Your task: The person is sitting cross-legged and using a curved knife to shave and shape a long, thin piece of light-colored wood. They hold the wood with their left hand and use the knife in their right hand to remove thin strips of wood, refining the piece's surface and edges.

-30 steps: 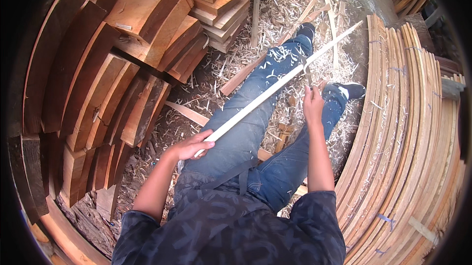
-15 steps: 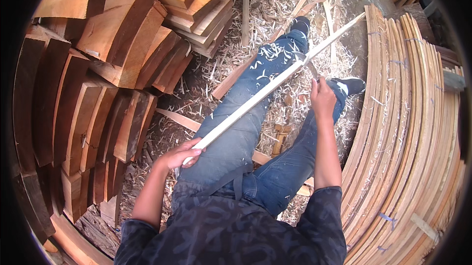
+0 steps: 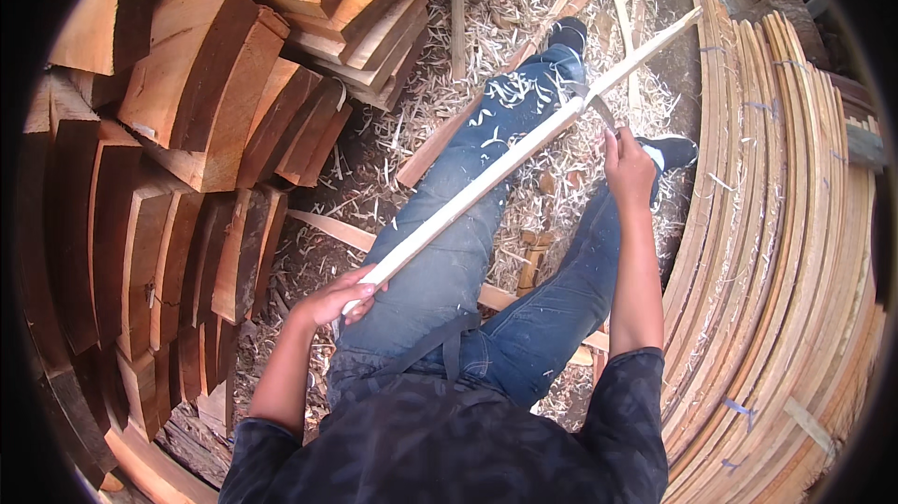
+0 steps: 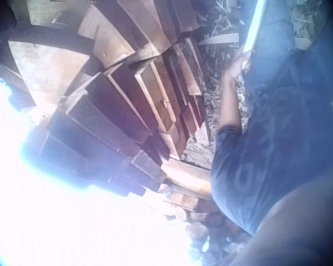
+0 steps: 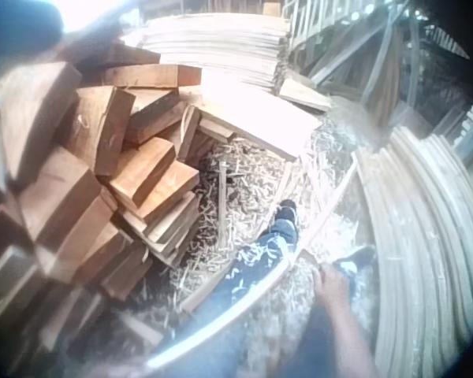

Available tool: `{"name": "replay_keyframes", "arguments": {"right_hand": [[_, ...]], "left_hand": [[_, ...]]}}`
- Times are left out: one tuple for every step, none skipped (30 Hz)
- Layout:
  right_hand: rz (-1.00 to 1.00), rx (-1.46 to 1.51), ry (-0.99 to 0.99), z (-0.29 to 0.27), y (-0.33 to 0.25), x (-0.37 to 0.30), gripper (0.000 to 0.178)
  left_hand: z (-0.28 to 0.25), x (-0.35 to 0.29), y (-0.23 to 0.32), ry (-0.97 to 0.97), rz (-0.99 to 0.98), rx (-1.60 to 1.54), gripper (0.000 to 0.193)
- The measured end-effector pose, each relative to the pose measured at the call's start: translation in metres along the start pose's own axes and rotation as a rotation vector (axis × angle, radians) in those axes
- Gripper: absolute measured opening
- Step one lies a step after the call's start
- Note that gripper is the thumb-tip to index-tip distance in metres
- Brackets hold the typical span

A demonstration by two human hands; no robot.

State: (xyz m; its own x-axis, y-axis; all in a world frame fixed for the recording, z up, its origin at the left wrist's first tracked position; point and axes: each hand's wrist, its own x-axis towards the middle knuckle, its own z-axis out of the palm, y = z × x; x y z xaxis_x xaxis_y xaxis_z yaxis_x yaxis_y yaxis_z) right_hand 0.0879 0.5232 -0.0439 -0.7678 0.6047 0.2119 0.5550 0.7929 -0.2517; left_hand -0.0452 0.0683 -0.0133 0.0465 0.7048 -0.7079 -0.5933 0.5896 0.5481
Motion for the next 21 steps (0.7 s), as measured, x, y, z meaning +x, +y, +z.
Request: {"name": "replay_keyframes", "arguments": {"right_hand": [[0.085,0.085,-0.093,0.003,-0.005,-0.004,0.028],[-0.118,0.094,-0.06,0.002,-0.01,-0.016,0.028],[-0.134,0.106,-0.051,0.002,-0.01,-0.011,0.027],[-0.15,0.118,-0.041,0.002,-0.009,-0.005,0.027],[-0.166,0.129,-0.031,0.002,-0.007,0.002,0.026],[-0.171,0.132,-0.044,0.002,-0.005,-0.008,0.026],[-0.089,0.033,-0.032,0.001,0.008,0.001,0.025],[-0.006,-0.066,-0.018,0.0,0.019,0.008,0.025],[-0.086,-0.014,-0.049,0.003,0.012,0.0,0.024],[-0.172,0.044,-0.077,0.003,0.0,-0.013,0.024],[-0.464,0.029,-0.137,-0.003,-0.012,-0.021,0.024],[-0.271,-0.008,-0.077,-0.004,-0.006,-0.006,0.024],[-0.075,-0.04,-0.028,0.0,0.008,0.01,0.024],[0.126,-0.089,0.007,-0.005,0.024,0.009,0.025],[0.297,-0.087,0.083,-0.013,0.046,0.01,0.025],[0.461,-0.065,0.167,-0.016,0.053,0.018,0.026],[0.251,-0.111,0.065,-0.016,0.054,0.012,0.024],[0.038,-0.152,-0.047,-0.017,0.042,0.0,0.023],[-0.032,-0.05,0.022,-0.018,0.03,-0.008,0.019],[0.03,0.07,0.091,-0.021,0.016,-0.012,0.018],[0.125,0.18,0.047,-0.022,0.007,-0.016,0.018]], "left_hand": [[0.0,0.002,0.0,-0.007,-0.023,0.033,0.055],[0.002,0.003,-0.001,-0.011,-0.017,0.03,0.055],[0.002,0.003,-0.001,-0.015,-0.016,0.032,0.055],[0.002,0.004,-0.002,-0.02,-0.015,0.035,0.055],[-0.003,0.006,-0.005,-0.03,0.021,0.058,0.045],[-0.003,0.002,-0.009,-0.029,-0.01,0.05,0.049],[-0.002,0.005,0.002,-0.028,-0.02,0.054,0.052],[-0.001,0.009,0.008,-0.027,-0.03,0.059,0.055],[-0.001,0.009,0.009,-0.031,-0.048,0.093,0.056],[0.0,0.007,0.009,-0.026,-0.036,0.093,0.055],[-0.001,0.004,0.006,-0.017,-0.023,0.092,0.055],[-0.002,0.003,0.006,-0.026,-0.014,0.1,0.055],[-0.004,0.003,0.003,-0.037,-0.023,0.061,0.055],[-0.009,0.005,-0.004,-0.057,0.014,0.01,0.055],[-0.007,0.006,-0.003,-0.063,-0.01,0.035,0.056],[-0.009,0.005,0.002,-0.052,-0.028,0.067,0.057],[-0.009,0.006,0.006,-0.051,-0.024,0.083,0.057],[-0.009,0.006,0.006,-0.044,-0.026,0.09,0.058],[-0.008,0.005,0.006,-0.046,-0.032,0.097,0.058],[-0.008,0.007,0.007,-0.049,-0.019,0.069,0.059],[-0.009,0.007,0.006,-0.059,-0.009,0.04,0.06]]}}
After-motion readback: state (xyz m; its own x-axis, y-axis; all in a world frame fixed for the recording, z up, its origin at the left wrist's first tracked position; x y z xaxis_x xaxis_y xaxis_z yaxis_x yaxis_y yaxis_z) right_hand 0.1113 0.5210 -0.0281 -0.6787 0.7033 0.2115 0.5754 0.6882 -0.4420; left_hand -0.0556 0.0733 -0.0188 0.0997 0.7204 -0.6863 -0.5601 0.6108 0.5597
